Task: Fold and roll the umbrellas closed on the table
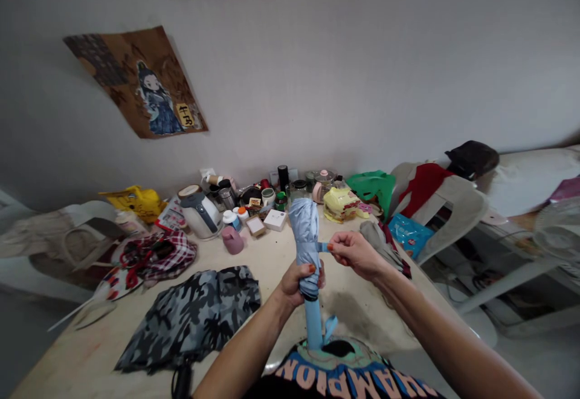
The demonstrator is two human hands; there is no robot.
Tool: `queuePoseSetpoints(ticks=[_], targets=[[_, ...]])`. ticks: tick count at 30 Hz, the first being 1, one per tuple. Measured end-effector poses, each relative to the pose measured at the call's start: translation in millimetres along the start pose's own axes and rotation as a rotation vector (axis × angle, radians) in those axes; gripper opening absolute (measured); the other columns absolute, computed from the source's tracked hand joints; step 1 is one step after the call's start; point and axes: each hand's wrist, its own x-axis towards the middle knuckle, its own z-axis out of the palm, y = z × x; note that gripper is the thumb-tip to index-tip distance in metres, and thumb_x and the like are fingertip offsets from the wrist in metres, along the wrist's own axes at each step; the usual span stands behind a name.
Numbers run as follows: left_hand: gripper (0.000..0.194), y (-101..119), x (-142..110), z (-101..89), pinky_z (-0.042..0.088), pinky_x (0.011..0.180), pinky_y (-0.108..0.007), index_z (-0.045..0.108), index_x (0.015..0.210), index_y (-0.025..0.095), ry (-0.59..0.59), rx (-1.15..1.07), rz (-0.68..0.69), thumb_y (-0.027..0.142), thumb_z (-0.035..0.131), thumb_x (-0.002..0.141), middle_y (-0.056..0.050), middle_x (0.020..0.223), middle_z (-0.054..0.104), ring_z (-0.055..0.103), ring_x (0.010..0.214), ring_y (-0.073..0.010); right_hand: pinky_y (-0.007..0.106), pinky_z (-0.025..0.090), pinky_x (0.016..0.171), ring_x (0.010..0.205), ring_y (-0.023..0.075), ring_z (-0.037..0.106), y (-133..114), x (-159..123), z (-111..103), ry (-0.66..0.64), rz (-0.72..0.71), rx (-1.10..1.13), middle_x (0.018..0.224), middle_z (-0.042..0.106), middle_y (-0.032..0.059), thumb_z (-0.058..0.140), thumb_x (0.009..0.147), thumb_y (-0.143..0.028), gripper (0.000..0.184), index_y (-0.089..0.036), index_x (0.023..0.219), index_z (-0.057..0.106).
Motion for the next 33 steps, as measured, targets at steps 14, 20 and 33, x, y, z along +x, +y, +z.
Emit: queuePoseSetpoints(ticks=[14,20,33], targets=[[0.045,4,-6,6.9,0.033,0.043,-0.02,0.06,0.074,0.012,0.099,0.172,-0.006,0.042,0.082,0.049,0.0,0.059,0.055,0.05,0.046,-0.0085,0.019,0.023,0.041,0.041,0.0047,0.036,-13,-8,13,-0.068,-0.051,-0.104,0.048,0.045,-0.007,0.069,0.066,-0.039,0.027,-0.017,0.066,0.054],[0.046,11,-8,20.3,0.026,0.043,-0.018,0.059,0.078,0.012,0.145,0.307,-0.038,0.04,0.084,0.05,0.003,0.059,0.051,0.04,0.045,-0.0039,0.02,0.028,0.044,0.044,0.0066,0.038,-11,-8,19,-0.024,-0.16,-0.349,0.05,0.046,-0.0058,0.053,0.077,-0.029,0.017,-0.019,0.065,0.046],[0.046,-5,36,-25.3,0.042,0.061,-0.022,0.057,0.081,0.016,0.624,0.265,0.056,0.038,0.081,0.049,0.003,0.069,0.059,0.053,0.06,-0.0088,0.035,0.054,0.067,0.074,0.0201,0.064,122,-16,31,0.151,0.022,-0.569,0.099,0.062,0.0077,0.059,0.075,-0.035,0.076,-0.014,0.141,0.028]])
